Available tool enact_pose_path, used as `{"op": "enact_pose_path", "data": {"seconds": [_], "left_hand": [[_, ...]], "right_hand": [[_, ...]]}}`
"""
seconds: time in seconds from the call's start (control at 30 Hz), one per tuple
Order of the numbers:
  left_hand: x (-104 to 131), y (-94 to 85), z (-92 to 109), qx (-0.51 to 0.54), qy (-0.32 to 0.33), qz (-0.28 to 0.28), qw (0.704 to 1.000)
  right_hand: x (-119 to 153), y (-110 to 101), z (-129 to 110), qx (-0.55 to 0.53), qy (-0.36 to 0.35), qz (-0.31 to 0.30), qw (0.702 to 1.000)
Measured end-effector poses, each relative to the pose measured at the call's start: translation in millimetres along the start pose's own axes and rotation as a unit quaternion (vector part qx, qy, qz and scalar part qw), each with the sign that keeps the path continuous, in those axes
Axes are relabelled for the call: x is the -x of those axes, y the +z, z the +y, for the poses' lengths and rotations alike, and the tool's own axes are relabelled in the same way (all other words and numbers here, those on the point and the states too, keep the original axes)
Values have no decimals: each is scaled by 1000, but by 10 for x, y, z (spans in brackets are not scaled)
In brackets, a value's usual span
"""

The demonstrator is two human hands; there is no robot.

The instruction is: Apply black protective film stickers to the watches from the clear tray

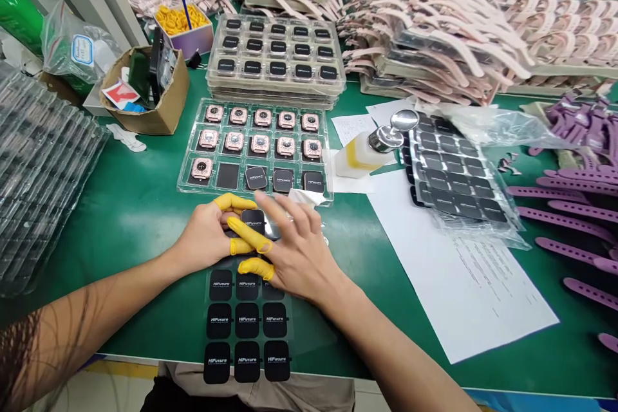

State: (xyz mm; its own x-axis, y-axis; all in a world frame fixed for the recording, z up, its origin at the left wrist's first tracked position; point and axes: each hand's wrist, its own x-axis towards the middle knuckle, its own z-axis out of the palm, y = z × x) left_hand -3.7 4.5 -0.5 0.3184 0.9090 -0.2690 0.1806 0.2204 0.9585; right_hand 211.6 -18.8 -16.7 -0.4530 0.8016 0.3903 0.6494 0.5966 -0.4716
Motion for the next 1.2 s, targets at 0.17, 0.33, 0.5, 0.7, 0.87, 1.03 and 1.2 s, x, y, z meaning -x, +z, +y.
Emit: {"op": "enact_pose_path", "data": {"seconds": [0.17, 0.33, 0.5, 0.7, 0.87, 1.03, 1.2], "left_hand": [[22, 27, -34, 80, -25, 7, 996], [-70, -219, 147, 68, 109, 104, 986], [-390, -720, 418, -393, 118, 154, 899], [-495, -1056, 633, -599, 106, 19, 793], [-578, -1213, 793, -679, 85, -117, 720], [-439, -1094, 595, -593, 145, -9, 792], [-100, -425, 264, -114, 93, 66, 987]], "right_hand": [[15, -9, 27, 144, 55, 34, 987], [-5, 105, -112, 21, -44, 35, 998], [-57, 183, -167, 20, -85, -56, 995], [-39, 159, -136, 12, -77, -39, 996], [-41, 185, -113, -28, -73, -42, 996], [-81, 121, -124, -100, -77, 35, 991], [-140, -58, -104, -179, 6, 183, 967]]}}
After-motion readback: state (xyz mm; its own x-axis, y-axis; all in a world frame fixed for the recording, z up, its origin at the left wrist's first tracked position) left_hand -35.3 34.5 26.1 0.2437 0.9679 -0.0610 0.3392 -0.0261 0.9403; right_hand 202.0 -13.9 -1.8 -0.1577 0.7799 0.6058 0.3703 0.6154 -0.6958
